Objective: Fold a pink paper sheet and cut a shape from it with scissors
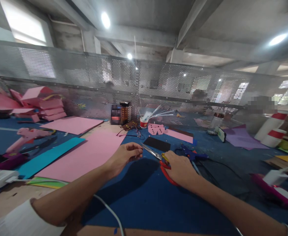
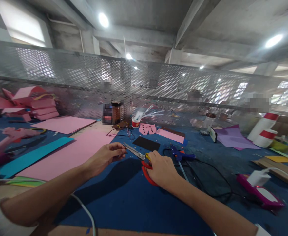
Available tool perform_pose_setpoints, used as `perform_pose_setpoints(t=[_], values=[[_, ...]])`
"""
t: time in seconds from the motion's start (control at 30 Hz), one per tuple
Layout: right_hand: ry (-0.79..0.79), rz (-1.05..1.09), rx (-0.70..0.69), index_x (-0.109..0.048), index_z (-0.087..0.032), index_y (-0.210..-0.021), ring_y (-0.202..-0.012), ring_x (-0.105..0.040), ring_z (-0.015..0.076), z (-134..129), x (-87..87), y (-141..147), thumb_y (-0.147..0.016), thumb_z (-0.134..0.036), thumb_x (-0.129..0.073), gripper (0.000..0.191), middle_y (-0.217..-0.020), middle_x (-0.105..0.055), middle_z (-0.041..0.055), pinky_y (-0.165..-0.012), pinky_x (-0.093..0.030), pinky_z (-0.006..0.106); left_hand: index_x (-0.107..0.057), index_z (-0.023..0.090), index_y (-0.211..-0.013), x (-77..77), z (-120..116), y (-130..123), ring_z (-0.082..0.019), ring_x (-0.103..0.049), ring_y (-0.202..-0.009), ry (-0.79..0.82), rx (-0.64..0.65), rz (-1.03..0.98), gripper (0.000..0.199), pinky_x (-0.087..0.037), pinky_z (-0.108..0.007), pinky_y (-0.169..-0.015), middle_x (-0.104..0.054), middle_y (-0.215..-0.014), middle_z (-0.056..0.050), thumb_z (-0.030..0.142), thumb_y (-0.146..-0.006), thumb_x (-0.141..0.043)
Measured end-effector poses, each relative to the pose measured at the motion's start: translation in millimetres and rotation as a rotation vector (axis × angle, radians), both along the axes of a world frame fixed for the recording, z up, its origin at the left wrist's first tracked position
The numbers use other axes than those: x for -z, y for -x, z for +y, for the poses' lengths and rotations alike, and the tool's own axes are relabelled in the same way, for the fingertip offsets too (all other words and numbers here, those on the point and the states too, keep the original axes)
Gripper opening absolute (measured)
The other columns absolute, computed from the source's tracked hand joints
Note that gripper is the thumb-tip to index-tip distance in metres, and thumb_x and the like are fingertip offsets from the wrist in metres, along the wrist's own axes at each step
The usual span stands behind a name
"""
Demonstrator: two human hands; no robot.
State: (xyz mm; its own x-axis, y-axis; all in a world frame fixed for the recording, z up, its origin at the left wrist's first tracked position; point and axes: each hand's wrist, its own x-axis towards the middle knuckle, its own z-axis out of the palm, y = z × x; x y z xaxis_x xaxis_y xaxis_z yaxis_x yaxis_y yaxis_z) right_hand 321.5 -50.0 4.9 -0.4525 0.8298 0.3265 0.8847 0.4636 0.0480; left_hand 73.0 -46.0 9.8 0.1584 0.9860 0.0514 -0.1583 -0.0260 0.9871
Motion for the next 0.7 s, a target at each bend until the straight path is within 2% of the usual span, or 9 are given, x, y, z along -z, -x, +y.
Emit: perform_pose_setpoints(t=[0.2,0.7], values=[[-0.013,-0.016,-0.015,-0.053,-0.022,-0.100,-0.072,-0.062,0.0179,-0.7,-0.6,1.0,-0.088,-0.038,-0.049,0.021,-0.101,-0.060,0.0031,-0.057,-0.029,0.029,-0.070,0.016,-0.086,2.0,2.0,1.0,-0.014,-0.065,-0.079,0.001,-0.009,-0.058,0.021,-0.051,-0.027,-0.080,-0.069,-0.083,-0.003,0.026,-0.070,-0.081],[-0.024,-0.039,-0.016,-0.054,-0.022,-0.098,-0.071,-0.062,0.0175,-0.3,2.0,1.3,-0.091,-0.038,-0.046,0.019,-0.099,-0.060,0.0024,-0.057,-0.030,0.029,-0.070,0.016,-0.084,-0.7,-0.8,0.0,-0.013,-0.065,-0.077,-0.002,-0.007,-0.062,0.019,-0.051,-0.025,-0.077,-0.070,-0.080,-0.002,0.025,-0.071,-0.080]])
